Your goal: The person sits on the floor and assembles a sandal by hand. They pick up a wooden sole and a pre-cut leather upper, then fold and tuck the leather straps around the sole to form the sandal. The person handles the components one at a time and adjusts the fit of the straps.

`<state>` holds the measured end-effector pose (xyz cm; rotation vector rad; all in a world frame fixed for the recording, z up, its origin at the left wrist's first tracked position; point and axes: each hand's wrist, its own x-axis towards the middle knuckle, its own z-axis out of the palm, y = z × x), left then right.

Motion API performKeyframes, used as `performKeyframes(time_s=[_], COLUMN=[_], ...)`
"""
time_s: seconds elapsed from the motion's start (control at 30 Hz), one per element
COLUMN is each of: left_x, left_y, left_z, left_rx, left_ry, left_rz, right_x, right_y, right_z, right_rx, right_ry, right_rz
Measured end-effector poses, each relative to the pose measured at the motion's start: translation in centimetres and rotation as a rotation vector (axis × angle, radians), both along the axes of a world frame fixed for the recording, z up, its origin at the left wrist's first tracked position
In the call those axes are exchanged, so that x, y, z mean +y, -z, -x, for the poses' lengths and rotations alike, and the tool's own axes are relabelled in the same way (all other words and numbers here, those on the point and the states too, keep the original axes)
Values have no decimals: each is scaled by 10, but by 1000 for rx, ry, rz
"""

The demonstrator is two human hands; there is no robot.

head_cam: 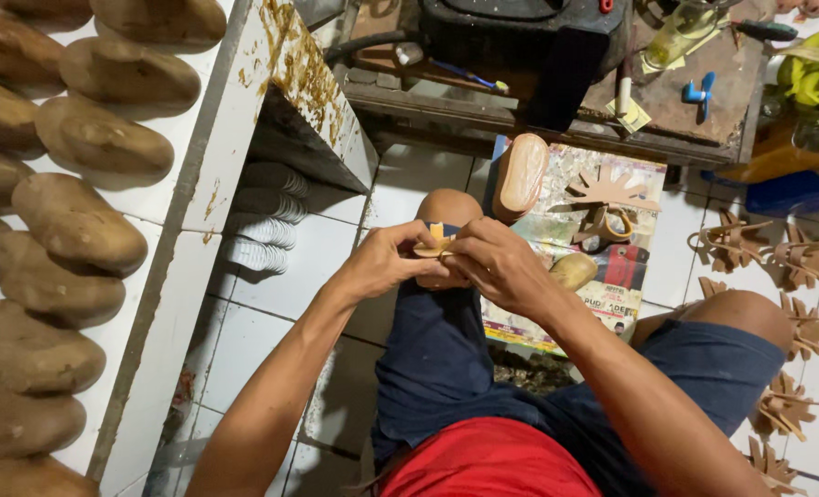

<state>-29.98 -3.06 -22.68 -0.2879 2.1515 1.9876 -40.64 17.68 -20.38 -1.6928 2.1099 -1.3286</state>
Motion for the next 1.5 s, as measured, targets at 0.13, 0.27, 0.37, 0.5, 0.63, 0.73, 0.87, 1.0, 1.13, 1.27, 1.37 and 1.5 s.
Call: performKeyframes(time_s=[0.13,0.27,0.37,0.5,0.63,0.73,0.87,1.0,1.13,1.27,1.37,1.5], left_x=[0,3,5,6,4,1,0,1,3,4,5,14], left_y=[-2,-4,1,10,17,19,19,17,13,10,7,0], left_z=[2,3,4,8,10,10,12,14,13,12,9,-7], left_rx=[46,1,8,44,15,6,7,-32,-48,7,39,67], left_ry=[37,54,46,49,75,65,64,55,49,66,56,26], left_rz=[132,176,162,80,-4,-25,-43,-53,-36,-5,33,169], right_x=[-6,-8,-7,0,13,21,27,20,10,3,1,6], right_y=[3,1,2,9,16,18,14,7,2,1,1,0], right_z=[2,1,-4,-4,14,29,34,25,20,13,-1,-21], right_rx=[-102,-105,-155,-199,-530,-810,-679,-510,-247,-127,-142,-185], right_ry=[21,75,121,157,108,157,173,116,20,31,123,215], right_rz=[-160,-290,-323,-257,-189,-227,-239,-188,-271,-332,-320,-213])
